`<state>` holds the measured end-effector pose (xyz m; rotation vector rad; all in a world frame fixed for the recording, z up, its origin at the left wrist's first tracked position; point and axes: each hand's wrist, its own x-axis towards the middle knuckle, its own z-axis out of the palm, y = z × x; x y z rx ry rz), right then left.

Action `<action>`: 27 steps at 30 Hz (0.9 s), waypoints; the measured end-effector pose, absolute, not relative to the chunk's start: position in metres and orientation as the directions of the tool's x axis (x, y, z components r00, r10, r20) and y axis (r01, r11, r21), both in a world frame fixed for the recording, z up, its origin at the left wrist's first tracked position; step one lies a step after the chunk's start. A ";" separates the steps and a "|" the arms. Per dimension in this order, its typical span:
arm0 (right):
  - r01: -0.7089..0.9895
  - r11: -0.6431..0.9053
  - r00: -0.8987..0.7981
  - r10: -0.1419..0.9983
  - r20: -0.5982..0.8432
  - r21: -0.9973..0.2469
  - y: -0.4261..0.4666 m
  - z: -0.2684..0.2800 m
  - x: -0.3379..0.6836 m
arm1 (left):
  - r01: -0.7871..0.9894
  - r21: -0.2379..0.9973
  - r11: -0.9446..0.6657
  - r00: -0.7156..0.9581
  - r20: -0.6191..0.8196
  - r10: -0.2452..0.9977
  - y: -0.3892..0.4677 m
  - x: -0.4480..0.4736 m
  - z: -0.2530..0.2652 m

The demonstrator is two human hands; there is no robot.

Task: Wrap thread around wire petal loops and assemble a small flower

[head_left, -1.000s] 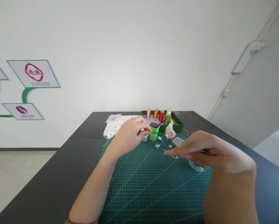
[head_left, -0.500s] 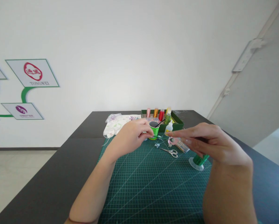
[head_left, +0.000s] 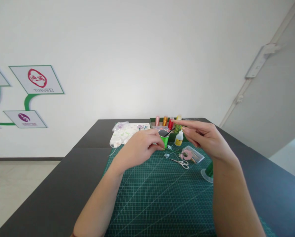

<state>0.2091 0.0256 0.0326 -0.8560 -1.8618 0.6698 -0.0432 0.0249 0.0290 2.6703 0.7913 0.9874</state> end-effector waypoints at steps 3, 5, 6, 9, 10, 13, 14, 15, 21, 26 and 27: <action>0.280 0.600 -0.314 0.795 0.519 -0.749 0.034 0.029 0.206 | 0.400 0.366 -0.840 0.641 0.544 0.542 0.024 -0.043 0.030; 0.294 0.598 -0.330 0.796 0.508 -0.746 0.039 0.026 0.203 | 0.380 0.384 -0.842 0.642 0.545 0.539 0.023 -0.043 0.031; 0.297 0.593 -0.337 0.799 0.499 -0.748 0.041 0.024 0.201 | 0.370 0.391 -0.843 0.642 0.548 0.536 0.023 -0.043 0.031; 0.304 0.561 -0.335 0.820 0.464 -0.770 0.046 0.021 0.195 | 0.354 0.395 -0.848 0.636 0.563 0.528 0.022 -0.044 0.032; 0.307 0.547 -0.332 0.828 0.452 -0.778 0.048 0.020 0.193 | 0.357 0.391 -0.849 0.631 0.569 0.527 0.022 -0.044 0.032; 0.313 0.517 -0.343 0.844 0.413 -0.797 0.052 0.017 0.188 | 0.369 0.379 -0.849 0.607 0.594 0.529 0.022 -0.046 0.032; 0.309 0.511 -0.353 0.845 0.402 -0.802 0.053 0.016 0.188 | 0.372 0.376 -0.849 0.595 0.605 0.529 0.022 -0.046 0.033; 0.306 0.505 -0.362 0.846 0.392 -0.807 0.054 0.014 0.187 | 0.374 0.375 -0.848 0.583 0.616 0.529 0.022 -0.047 0.033; 0.307 0.456 -0.369 0.866 0.338 -0.835 0.062 0.006 0.186 | 0.368 0.390 -0.844 0.501 0.682 0.534 0.024 -0.050 0.035; 0.317 0.502 -0.435 0.831 0.347 -0.805 0.063 0.008 0.184 | 0.366 0.431 -0.825 0.421 0.714 0.560 0.026 -0.052 0.034; 0.330 0.507 -0.442 0.828 0.344 -0.796 0.063 0.008 0.183 | 0.374 0.433 -0.820 0.402 0.722 0.564 0.026 -0.052 0.034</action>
